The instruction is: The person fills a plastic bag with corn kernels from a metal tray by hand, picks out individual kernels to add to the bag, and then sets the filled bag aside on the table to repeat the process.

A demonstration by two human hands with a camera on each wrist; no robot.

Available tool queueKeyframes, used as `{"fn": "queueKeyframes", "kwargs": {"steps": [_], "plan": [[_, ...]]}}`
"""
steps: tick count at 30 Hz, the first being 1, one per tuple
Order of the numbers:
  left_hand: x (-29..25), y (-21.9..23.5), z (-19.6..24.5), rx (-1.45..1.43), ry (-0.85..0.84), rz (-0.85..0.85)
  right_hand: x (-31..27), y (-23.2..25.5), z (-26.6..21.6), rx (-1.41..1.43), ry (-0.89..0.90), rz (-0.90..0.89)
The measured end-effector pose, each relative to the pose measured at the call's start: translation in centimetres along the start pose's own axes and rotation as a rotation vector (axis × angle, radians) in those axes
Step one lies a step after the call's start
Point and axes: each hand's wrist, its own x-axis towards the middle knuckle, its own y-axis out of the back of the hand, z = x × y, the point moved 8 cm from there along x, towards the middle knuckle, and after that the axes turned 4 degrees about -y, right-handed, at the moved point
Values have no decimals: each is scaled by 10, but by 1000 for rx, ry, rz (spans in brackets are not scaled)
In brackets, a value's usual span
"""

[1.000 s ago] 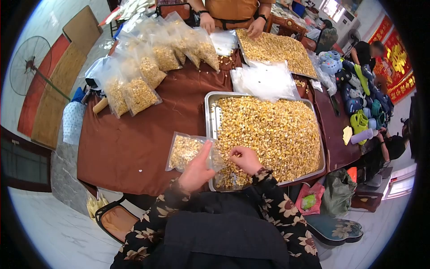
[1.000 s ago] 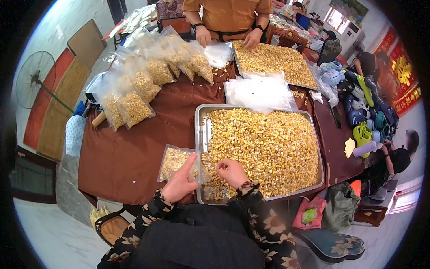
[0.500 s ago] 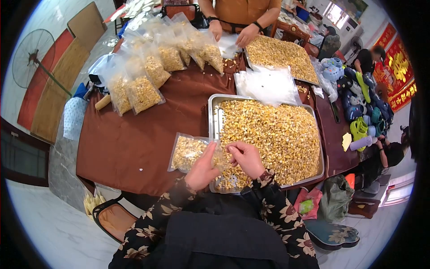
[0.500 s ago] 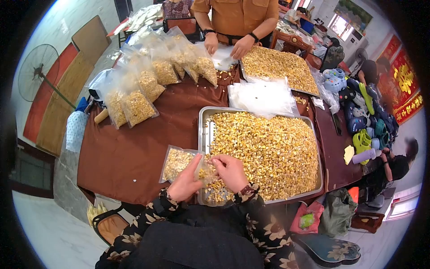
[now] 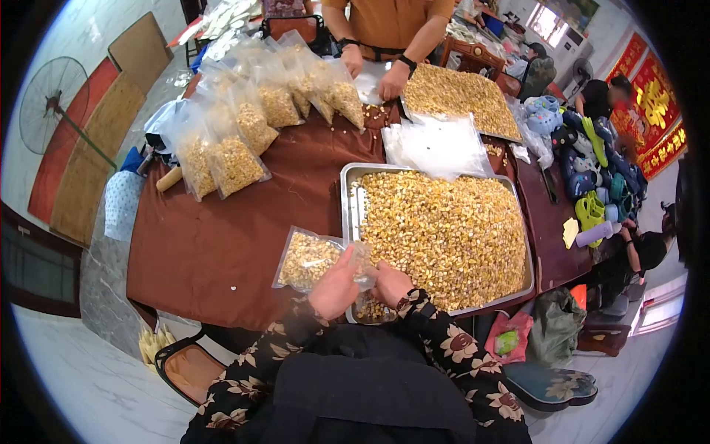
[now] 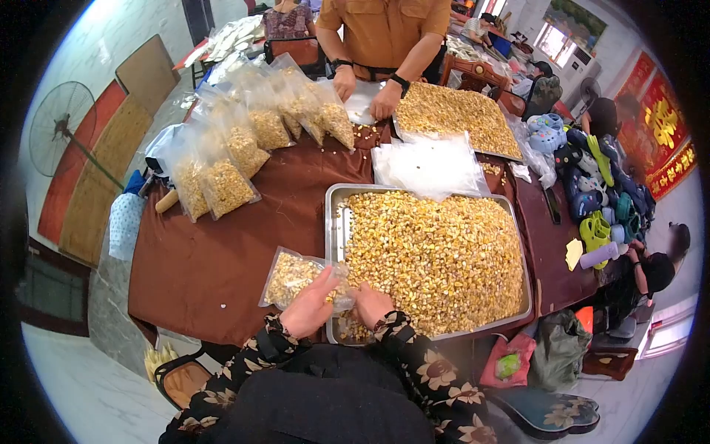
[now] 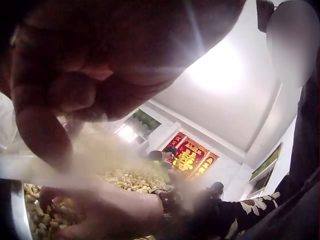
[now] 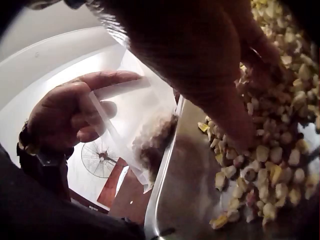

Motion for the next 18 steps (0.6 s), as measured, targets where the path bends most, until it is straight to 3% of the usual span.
{"fn": "queueKeyframes", "kwargs": {"steps": [2,4,5,7,9,11,13,17,18], "plan": [[0,0,1,0,-47,42,3,-11,12,-4,-49,-27],[-1,4,3,1,-92,91,4,7,16,233,66,197],[-2,4,3,-19,-82,94,3,13,17,233,70,194],[-3,4,3,-40,-71,98,-1,29,30,467,-101,145],[-2,3,3,20,-55,101,-8,51,25,472,-105,190],[-1,1,3,13,-41,102,-15,66,16,708,-127,132],[1,0,1,9,-29,105,-18,80,2,670,-140,119],[2,0,-2,4,-60,124,-13,79,-30,697,55,95],[1,1,-3,-14,-55,129,-10,79,-32,716,92,171]]}}
